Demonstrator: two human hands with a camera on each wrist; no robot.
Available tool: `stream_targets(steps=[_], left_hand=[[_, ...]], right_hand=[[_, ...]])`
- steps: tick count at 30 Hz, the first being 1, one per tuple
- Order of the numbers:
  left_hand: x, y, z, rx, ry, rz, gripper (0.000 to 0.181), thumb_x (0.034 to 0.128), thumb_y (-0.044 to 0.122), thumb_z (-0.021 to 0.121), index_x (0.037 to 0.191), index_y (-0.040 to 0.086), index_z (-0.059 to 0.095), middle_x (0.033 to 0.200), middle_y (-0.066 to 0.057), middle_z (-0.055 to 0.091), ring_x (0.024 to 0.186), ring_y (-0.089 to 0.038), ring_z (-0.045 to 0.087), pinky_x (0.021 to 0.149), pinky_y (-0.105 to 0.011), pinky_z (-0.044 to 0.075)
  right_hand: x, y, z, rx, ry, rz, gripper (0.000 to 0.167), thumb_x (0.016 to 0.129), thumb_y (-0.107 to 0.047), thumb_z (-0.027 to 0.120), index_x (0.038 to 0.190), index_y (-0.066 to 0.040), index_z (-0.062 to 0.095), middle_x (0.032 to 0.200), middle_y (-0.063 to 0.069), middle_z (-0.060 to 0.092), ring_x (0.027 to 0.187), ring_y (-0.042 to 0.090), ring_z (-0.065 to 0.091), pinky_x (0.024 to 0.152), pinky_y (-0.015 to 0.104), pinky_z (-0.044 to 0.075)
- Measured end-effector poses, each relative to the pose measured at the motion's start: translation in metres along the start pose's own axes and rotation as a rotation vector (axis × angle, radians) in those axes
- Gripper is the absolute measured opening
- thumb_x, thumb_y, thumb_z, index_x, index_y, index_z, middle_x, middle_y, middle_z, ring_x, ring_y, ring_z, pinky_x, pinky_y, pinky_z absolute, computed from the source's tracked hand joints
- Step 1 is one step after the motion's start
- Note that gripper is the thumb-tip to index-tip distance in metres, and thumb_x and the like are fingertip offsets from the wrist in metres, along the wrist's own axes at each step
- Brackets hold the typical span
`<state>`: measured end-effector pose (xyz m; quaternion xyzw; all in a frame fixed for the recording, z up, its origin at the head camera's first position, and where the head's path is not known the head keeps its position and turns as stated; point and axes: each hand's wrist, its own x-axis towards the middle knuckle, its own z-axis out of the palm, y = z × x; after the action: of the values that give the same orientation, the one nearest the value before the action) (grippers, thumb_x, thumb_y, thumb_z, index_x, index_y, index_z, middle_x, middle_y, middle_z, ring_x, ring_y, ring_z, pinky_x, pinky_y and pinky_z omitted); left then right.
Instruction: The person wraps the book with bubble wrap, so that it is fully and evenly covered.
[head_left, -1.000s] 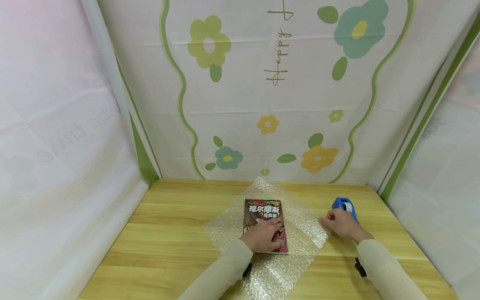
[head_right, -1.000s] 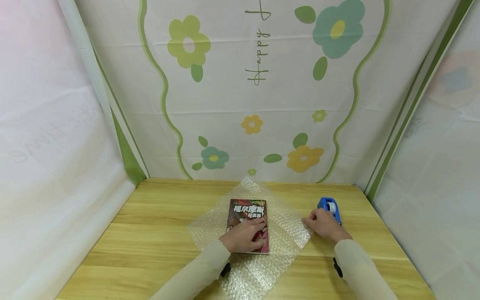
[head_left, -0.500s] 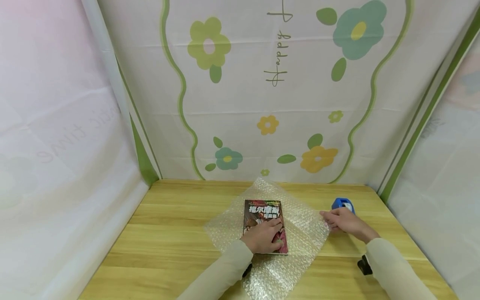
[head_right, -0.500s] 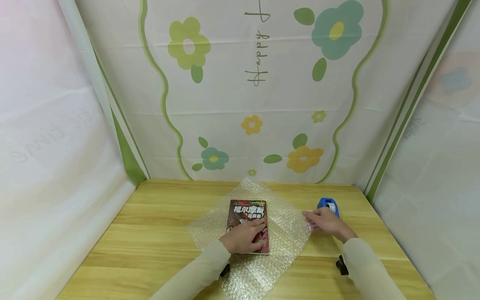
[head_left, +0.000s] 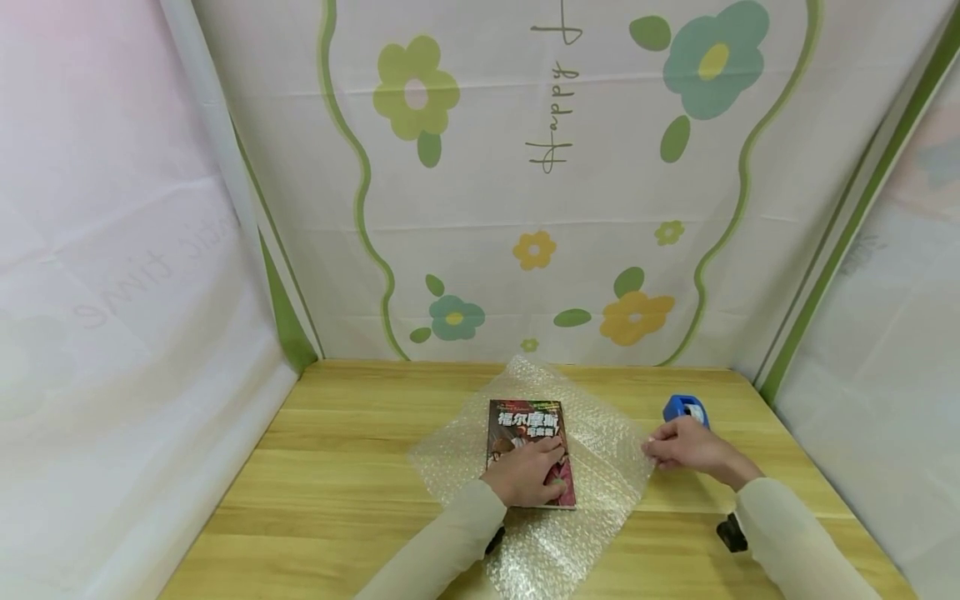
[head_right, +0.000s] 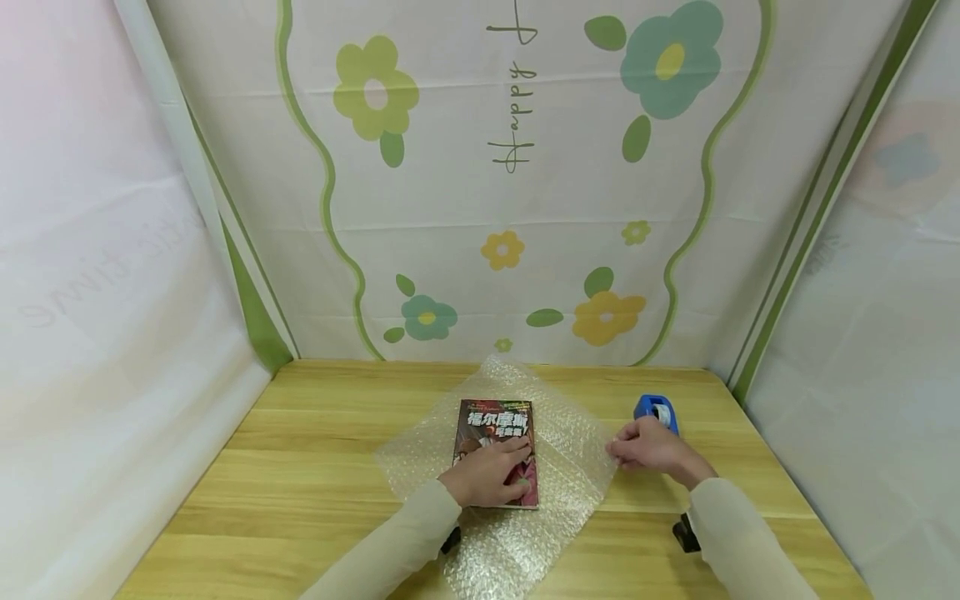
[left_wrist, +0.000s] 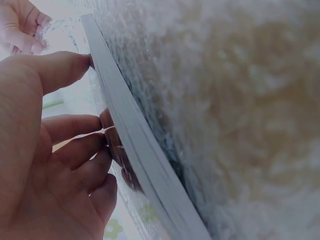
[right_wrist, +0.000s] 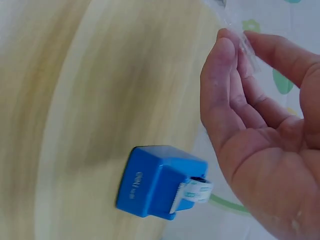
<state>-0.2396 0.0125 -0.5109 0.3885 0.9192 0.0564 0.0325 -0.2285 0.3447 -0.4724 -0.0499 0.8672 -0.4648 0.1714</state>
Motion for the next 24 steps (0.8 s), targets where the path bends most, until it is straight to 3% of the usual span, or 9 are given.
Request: stream_targets(steps=[6, 11, 19, 24], left_hand=[[0.0, -0.001, 0.001, 0.001, 0.014, 0.008, 0.063, 0.1051, 0.048, 0.059, 0.157, 0.013, 0.052, 0.168, -0.001, 0.044, 0.147, -0.02, 0.054, 0.118, -0.03, 0.049], [0.0, -0.001, 0.001, 0.001, 0.013, 0.007, 0.063, 0.1049, 0.048, 0.059, 0.157, 0.013, 0.053, 0.168, -0.001, 0.045, 0.147, -0.019, 0.054, 0.119, -0.03, 0.048], [-0.001, -0.001, 0.002, 0.013, 0.015, 0.011, 0.063, 0.1045, 0.049, 0.06, 0.156, 0.013, 0.053, 0.167, 0.0, 0.046, 0.146, -0.019, 0.055, 0.118, -0.029, 0.049], [-0.001, -0.001, 0.002, 0.018, 0.017, 0.016, 0.063, 0.1042, 0.049, 0.06, 0.156, 0.013, 0.054, 0.166, 0.0, 0.047, 0.146, -0.019, 0.055, 0.118, -0.029, 0.049]], right_hand=[[-0.003, -0.017, -0.002, -0.032, 0.022, -0.031, 0.025, 0.105, -0.015, 0.065, 0.102, 0.008, 0.074, 0.106, 0.015, 0.077, 0.091, 0.019, 0.075, 0.082, 0.038, 0.067], [-0.004, -0.033, -0.002, -0.078, 0.036, -0.035, 0.024, 0.106, -0.016, 0.064, 0.1, 0.005, 0.075, 0.101, 0.013, 0.077, 0.091, 0.02, 0.075, 0.082, 0.039, 0.067], [-0.004, -0.065, 0.003, -0.114, 0.054, -0.039, 0.034, 0.107, -0.017, 0.063, 0.076, -0.005, 0.059, 0.088, 0.01, 0.07, 0.08, 0.019, 0.064, 0.076, 0.032, 0.061], [-0.004, -0.089, 0.009, -0.153, 0.059, -0.037, 0.027, 0.106, -0.018, 0.064, 0.086, 0.0, 0.069, 0.087, 0.011, 0.07, 0.081, 0.021, 0.064, 0.078, 0.035, 0.061]])
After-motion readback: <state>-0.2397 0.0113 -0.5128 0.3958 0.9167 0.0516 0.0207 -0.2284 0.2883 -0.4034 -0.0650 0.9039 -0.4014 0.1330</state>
